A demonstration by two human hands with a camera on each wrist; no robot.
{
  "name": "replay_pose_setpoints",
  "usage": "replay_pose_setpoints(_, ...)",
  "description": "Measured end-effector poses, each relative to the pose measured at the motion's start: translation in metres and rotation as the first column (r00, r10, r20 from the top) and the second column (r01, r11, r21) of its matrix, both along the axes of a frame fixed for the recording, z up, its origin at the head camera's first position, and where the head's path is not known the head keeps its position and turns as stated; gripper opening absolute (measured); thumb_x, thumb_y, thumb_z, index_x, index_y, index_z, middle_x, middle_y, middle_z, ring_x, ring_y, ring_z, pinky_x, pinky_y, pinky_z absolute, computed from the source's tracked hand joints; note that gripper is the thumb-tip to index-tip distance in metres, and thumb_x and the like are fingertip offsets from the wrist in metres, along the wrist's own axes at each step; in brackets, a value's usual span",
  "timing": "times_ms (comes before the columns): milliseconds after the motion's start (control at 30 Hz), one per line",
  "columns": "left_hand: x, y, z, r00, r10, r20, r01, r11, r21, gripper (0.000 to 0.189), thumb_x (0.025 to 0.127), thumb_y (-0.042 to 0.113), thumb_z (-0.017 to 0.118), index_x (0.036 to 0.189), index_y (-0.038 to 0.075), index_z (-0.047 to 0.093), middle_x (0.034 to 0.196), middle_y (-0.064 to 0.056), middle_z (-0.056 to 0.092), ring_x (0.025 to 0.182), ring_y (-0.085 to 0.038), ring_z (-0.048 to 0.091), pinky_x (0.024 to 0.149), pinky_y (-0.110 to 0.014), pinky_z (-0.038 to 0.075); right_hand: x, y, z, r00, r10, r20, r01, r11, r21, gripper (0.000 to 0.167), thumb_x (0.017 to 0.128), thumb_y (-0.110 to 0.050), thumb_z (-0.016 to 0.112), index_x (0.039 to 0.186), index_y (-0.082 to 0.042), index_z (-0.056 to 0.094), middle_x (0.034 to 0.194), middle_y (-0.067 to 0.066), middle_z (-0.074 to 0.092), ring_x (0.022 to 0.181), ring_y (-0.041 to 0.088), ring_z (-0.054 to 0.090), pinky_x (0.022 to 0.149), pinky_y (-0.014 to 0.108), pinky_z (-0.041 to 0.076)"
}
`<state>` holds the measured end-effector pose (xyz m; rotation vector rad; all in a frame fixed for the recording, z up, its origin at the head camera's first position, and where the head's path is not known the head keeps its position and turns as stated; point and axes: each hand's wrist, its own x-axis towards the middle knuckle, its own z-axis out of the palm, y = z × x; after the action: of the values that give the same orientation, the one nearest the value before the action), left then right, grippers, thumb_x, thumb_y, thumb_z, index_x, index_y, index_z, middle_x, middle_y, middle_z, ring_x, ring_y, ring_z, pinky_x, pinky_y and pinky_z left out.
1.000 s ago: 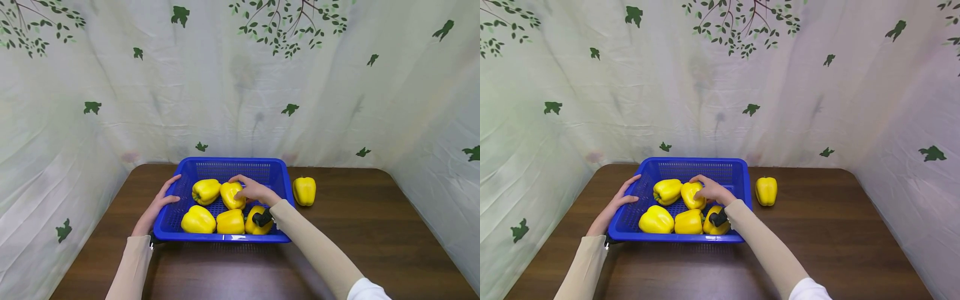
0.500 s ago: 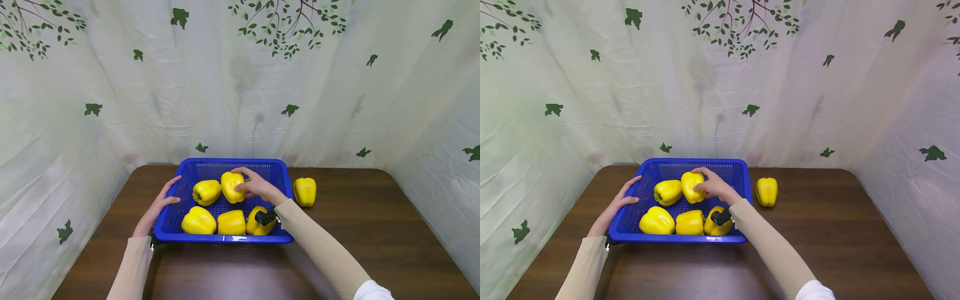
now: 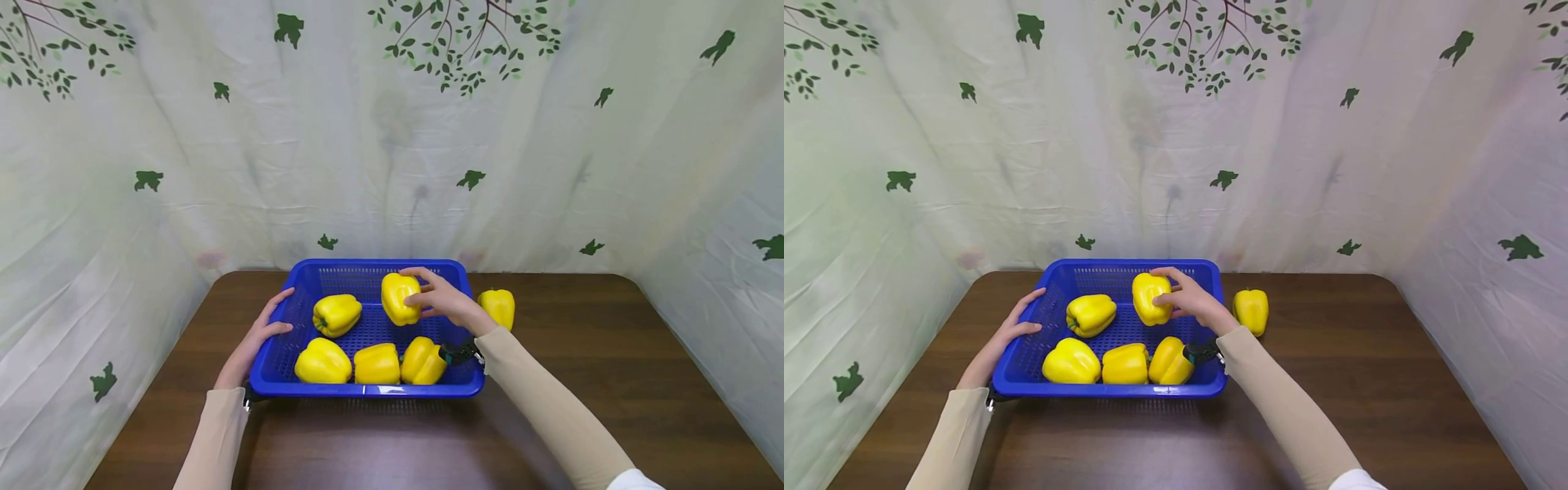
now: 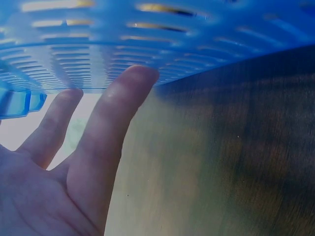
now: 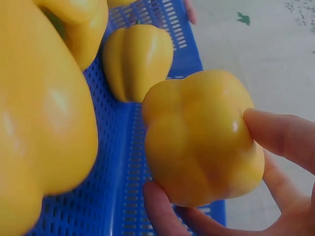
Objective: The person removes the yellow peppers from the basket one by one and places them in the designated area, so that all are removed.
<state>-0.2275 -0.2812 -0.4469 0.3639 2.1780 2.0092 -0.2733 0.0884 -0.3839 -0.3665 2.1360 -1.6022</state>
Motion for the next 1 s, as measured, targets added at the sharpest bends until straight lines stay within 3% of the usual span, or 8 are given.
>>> replay_pose_setpoints(200,0.002,0.002,0.001,1.0,-0.001,0.001,0.001,1.0,-0.001,0.065,0.096,0.004,0.043,0.153,0.021,0.019,0.154,-0.021,0.012,0.128,-0.03,0.032,0.091,-0.021,0.042,0.002,0.015,0.001,0.999,-0.002,-0.033,0.001,1.0,-0.012,0.057,0.09,-0.015,0.065,0.142,-0.021,0.042,0.132,0.018,0.047,0.114,0.033,0.05,0.089,0.047,0.048)
replay_pose_setpoints(467,0.001,0.001,0.001,1.0,-0.005,-0.016,0.005,1.0,0.017,0.064,0.095,0.002,0.043,0.152,0.023,0.022,0.153,-0.024,0.012,0.12,-0.014,0.041,0.09,-0.02,0.042,0.007,0.03,0.006,0.999,-0.024,-0.032,0.023,0.999,-0.035,0.058,0.09,-0.016,0.066,0.142,-0.023,0.041,0.135,0.017,0.044,0.119,0.033,0.047,0.09,0.047,0.047)
replay_pose_setpoints(600,0.001,0.001,0.001,1.0,-0.005,-0.023,0.006,1.0,0.009,0.064,0.095,0.003,0.043,0.151,0.027,0.025,0.153,-0.025,0.012,0.118,-0.013,0.041,0.089,-0.021,0.042,0.01,0.036,0.009,0.999,-0.031,-0.04,0.03,0.999,-0.03,0.059,0.09,-0.017,0.066,0.143,-0.023,0.04,0.136,0.017,0.042,0.12,0.033,0.046,0.091,0.047,0.046)
replay_pose_setpoints(867,0.002,0.0,0.002,1.0,-0.006,-0.024,0.006,1.0,-0.005,0.064,0.096,0.003,0.042,0.152,0.025,0.023,0.153,-0.024,0.011,0.126,-0.031,0.033,0.089,-0.021,0.043,0.013,0.048,0.016,0.997,-0.046,-0.055,0.042,0.997,-0.058,0.06,0.091,-0.017,0.065,0.144,-0.022,0.039,0.136,0.021,0.04,0.119,0.034,0.047,0.089,0.046,0.048)
replay_pose_setpoints(1000,0.001,0.001,0.0,1.0,-0.008,-0.027,0.007,1.0,-0.015,0.064,0.096,0.004,0.042,0.152,0.025,0.023,0.153,-0.024,0.011,0.125,-0.029,0.034,0.089,-0.02,0.042,0.017,0.058,0.019,0.996,-0.063,-0.062,0.06,0.996,-0.059,0.061,0.091,-0.018,0.065,0.145,-0.022,0.038,0.136,0.023,0.039,0.118,0.035,0.047,0.09,0.046,0.047)
